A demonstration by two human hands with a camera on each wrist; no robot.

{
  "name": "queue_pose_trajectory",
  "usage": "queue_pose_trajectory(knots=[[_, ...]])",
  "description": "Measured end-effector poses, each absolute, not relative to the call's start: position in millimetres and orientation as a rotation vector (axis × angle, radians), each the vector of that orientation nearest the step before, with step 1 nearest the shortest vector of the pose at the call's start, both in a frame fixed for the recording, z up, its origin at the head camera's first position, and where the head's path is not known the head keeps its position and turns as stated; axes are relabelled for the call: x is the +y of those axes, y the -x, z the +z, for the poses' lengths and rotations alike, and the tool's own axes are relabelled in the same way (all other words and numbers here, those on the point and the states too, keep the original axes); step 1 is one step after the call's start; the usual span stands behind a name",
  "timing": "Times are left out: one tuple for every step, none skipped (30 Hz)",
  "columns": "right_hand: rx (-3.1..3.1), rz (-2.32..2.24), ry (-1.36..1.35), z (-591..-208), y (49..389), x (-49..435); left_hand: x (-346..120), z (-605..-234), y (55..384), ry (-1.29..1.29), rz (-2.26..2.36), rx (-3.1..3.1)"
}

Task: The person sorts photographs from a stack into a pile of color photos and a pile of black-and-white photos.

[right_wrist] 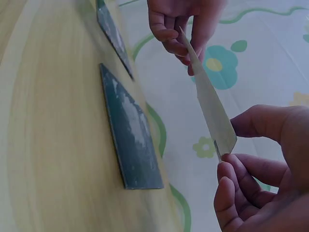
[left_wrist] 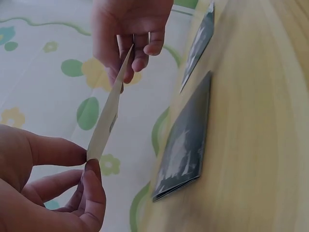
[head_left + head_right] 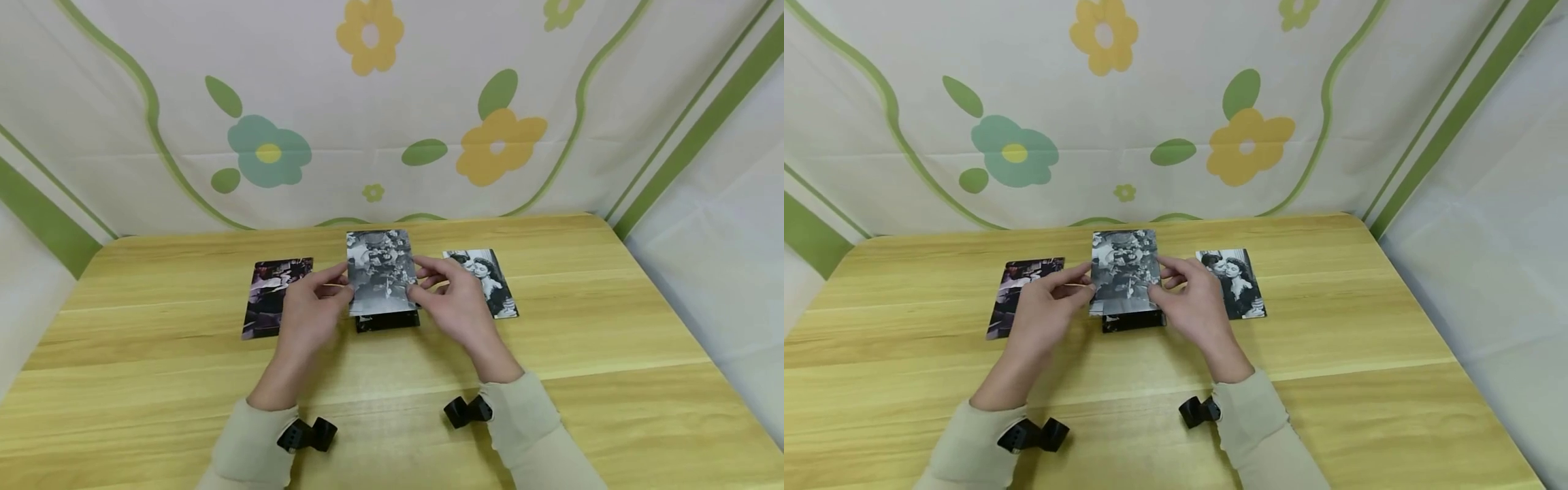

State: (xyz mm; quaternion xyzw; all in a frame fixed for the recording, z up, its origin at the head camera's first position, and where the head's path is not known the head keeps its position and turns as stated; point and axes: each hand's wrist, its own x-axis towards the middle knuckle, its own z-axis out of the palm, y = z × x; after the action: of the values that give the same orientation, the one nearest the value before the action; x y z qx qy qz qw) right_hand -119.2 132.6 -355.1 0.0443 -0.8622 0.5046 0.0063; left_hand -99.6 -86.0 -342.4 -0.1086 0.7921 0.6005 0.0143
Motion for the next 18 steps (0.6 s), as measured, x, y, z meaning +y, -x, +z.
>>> queue_pose_trajectory(knots=[[-2.694,1.577,-0.143,-353.5,118.9,132.3,-87.0,-341.0,99.7,0.336,1.869,2.468],[-2.691,1.573,-0.146,-352.4,118.6,131.9,-87.8,-339.8,99.8,0.339,1.870,2.463],[-2.688,1.570,-0.150,-351.3,118.3,131.7,-88.4,-339.0,99.9,0.342,1.874,2.456],[-2.684,1.569,-0.153,-350.2,118.0,131.5,-88.6,-338.2,99.9,0.346,1.879,2.447],[-2.683,1.565,-0.156,-349.2,118.1,131.6,-88.8,-337.6,100.0,0.350,1.885,2.440],[-2.684,1.562,-0.158,-348.0,118.0,131.4,-89.0,-337.2,100.0,0.353,1.889,2.434],[-2.683,1.559,-0.163,-347.0,118.1,131.3,-89.1,-336.7,99.8,0.356,1.893,2.429],[-2.684,1.555,-0.164,-345.8,118.2,131.2,-89.1,-336.2,99.8,0.354,1.897,2.426],[-2.686,1.550,-0.168,-344.6,118.2,131.2,-89.1,-335.6,99.7,0.354,1.903,2.424],[-2.688,1.543,-0.169,-343.5,118.3,131.2,-89.0,-335.0,99.7,0.353,1.905,2.424],[-2.692,1.539,-0.170,-342.6,118.5,131.4,-89.0,-334.2,99.6,0.351,1.907,2.426],[-2.695,1.534,-0.170,-341.5,118.4,131.4,-89.0,-333.2,99.3,0.349,1.909,2.425],[-2.697,1.528,-0.171,-340.6,118.4,131.6,-88.8,-332.4,99.3,0.349,1.911,2.424],[-2.699,1.523,-0.170,-339.9,118.2,132.0,-88.6,-331.4,99.1,0.346,1.909,2.424],[-2.699,1.519,-0.171,-339.4,118.1,132.4,-88.5,-330.7,99.4,0.346,1.910,2.421],[-2.696,1.519,-0.169,-339.1,118.0,132.8,-88.5,-330.3,99.6,0.345,1.909,2.416],[-2.692,1.522,-0.168,-339.0,118.0,133.2,-88.4,-329.8,99.9,0.347,1.912,2.407],[-2.688,1.523,-0.167,-339.0,117.8,133.5,-88.3,-329.4,100.1,0.347,1.914,2.400]])
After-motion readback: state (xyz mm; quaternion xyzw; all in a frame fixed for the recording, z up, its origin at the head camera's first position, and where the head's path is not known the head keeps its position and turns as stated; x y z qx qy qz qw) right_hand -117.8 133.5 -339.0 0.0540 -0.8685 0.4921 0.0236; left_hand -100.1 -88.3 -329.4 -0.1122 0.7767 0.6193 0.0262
